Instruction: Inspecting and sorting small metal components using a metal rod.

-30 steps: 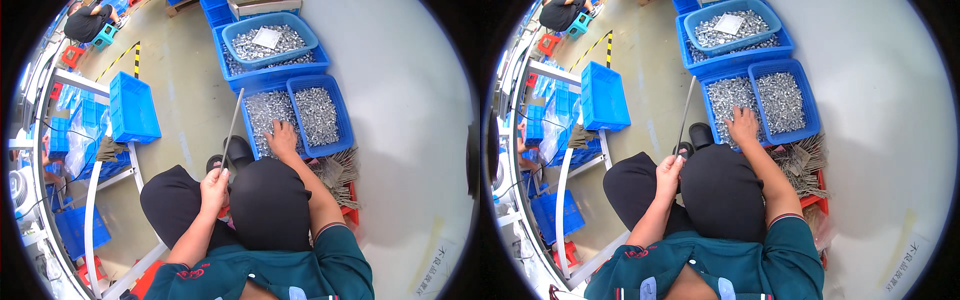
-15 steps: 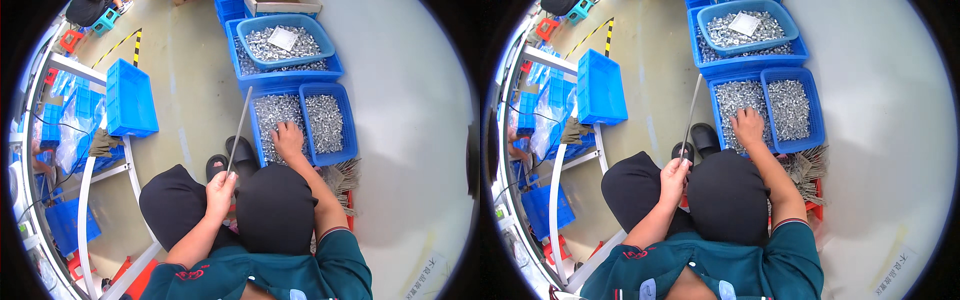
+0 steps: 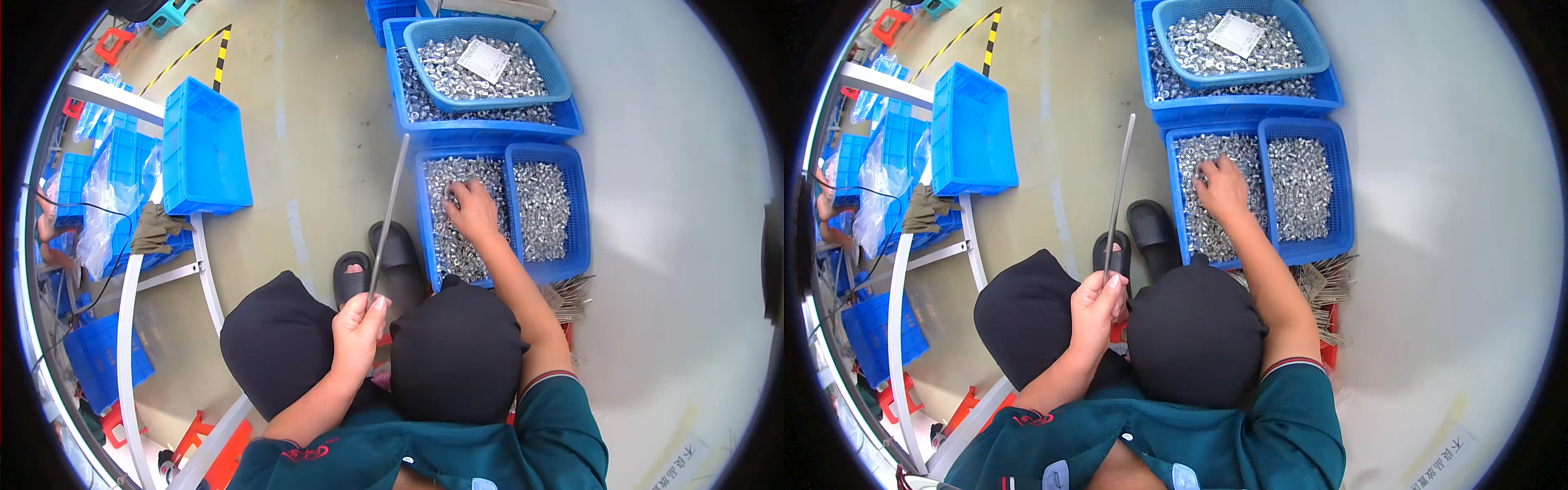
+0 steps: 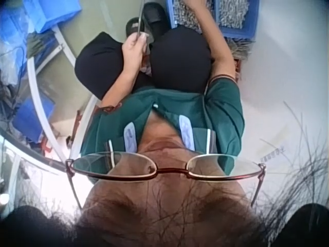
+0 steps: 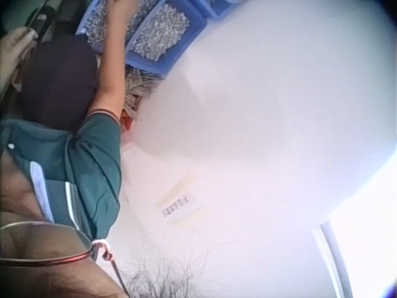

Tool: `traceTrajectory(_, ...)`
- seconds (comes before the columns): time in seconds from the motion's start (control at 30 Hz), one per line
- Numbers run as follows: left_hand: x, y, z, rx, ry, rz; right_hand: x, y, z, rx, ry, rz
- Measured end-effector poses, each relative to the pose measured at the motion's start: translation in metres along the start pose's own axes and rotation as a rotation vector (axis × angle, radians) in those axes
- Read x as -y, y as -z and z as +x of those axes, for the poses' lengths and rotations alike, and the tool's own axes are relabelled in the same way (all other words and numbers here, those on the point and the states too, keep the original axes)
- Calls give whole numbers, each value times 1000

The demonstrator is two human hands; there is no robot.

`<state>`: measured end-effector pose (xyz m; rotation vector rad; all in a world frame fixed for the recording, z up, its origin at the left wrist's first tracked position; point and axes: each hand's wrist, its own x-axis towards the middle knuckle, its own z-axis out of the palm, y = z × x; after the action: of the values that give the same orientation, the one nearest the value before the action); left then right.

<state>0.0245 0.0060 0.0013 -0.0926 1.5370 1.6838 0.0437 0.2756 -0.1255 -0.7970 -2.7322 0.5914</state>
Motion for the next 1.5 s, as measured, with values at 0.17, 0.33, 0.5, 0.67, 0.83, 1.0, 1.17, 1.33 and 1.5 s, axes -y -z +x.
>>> traceTrajectory(0.17,-2,-1,1,15,40,-33,-1,4,-20,7,20,-57)
traceTrajectory(0.33,-4,-2,2,13,52,-50,2,7,-36,-23,14,52)
traceTrajectory(0.5,-5,-8,3,-11,32,21,-4,6,-8,-87,-121,79)
traceTrajectory(0.67,-6,-10,4,-39,64,69,-15,-17,32,-115,-97,14)
traceTrajectory(0.83,-9,-14,3,-62,73,83,-17,-28,40,-169,-42,-16)
traceTrajectory(1.0,-8,-16,4,-70,87,87,-18,-27,31,-224,-57,37)
traceTrajectory(1.17,-5,-17,4,-67,81,105,-17,-18,20,-253,-88,212)
traceTrajectory(1.33,-8,-18,3,-76,49,102,-21,16,-19,-38,-530,1004)
traceTrajectory(1.5,-8,-18,3,-62,84,103,-33,33,-67,118,-704,1825)
